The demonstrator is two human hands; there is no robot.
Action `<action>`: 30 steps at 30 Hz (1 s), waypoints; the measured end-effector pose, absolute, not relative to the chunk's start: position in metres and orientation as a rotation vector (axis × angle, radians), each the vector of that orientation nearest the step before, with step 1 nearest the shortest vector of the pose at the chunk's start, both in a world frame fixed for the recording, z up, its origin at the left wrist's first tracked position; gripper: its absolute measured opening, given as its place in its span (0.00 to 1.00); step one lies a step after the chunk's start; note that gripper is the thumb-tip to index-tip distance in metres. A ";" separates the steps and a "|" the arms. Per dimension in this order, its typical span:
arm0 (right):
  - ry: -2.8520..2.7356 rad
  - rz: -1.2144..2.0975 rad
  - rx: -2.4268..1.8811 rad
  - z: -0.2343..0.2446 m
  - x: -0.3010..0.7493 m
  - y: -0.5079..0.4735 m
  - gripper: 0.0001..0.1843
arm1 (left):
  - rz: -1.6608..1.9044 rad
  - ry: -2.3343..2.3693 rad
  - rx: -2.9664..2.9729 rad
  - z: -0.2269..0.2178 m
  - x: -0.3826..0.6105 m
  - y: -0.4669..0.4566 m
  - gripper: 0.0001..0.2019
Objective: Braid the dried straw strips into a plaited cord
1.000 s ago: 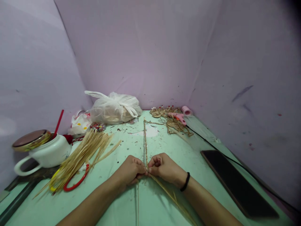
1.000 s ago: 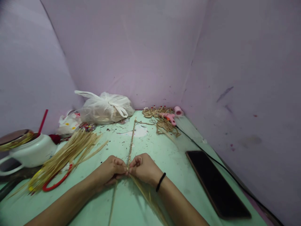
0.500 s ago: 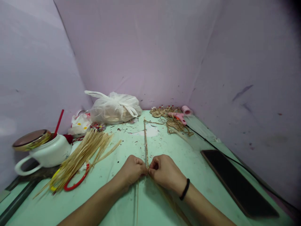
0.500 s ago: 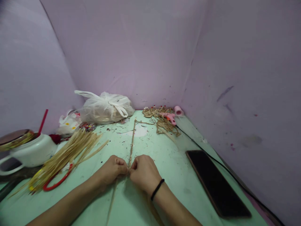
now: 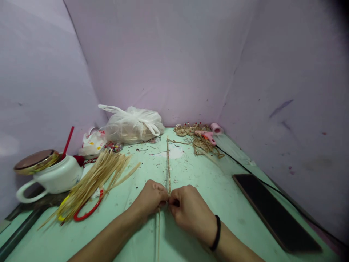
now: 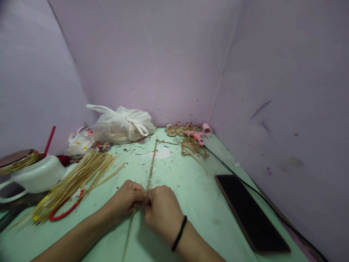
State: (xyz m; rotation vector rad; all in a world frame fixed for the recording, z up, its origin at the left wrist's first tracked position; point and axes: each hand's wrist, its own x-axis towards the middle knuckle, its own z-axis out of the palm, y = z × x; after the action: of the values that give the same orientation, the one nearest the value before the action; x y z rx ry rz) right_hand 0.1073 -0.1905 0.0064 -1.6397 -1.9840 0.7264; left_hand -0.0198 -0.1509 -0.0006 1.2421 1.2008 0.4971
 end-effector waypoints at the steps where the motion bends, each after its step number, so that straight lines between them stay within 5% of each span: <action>1: -1.998 0.727 -1.634 0.007 0.109 -0.191 0.11 | 0.496 1.190 1.277 -0.001 -0.020 -0.150 0.06; 16: -1.168 1.676 -1.430 0.008 0.122 -0.169 0.09 | 0.454 1.117 1.408 -0.003 -0.025 -0.144 0.07; 30: -1.087 1.517 -1.484 -0.010 0.102 -0.174 0.06 | 0.265 1.421 1.886 0.018 -0.033 -0.151 0.08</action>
State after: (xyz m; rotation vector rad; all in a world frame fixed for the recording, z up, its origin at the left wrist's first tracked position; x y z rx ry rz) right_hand 0.1018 -0.1736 -0.0104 -1.4836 -1.0871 1.5172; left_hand -0.0329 -0.1510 0.0182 1.8860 1.4207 0.2646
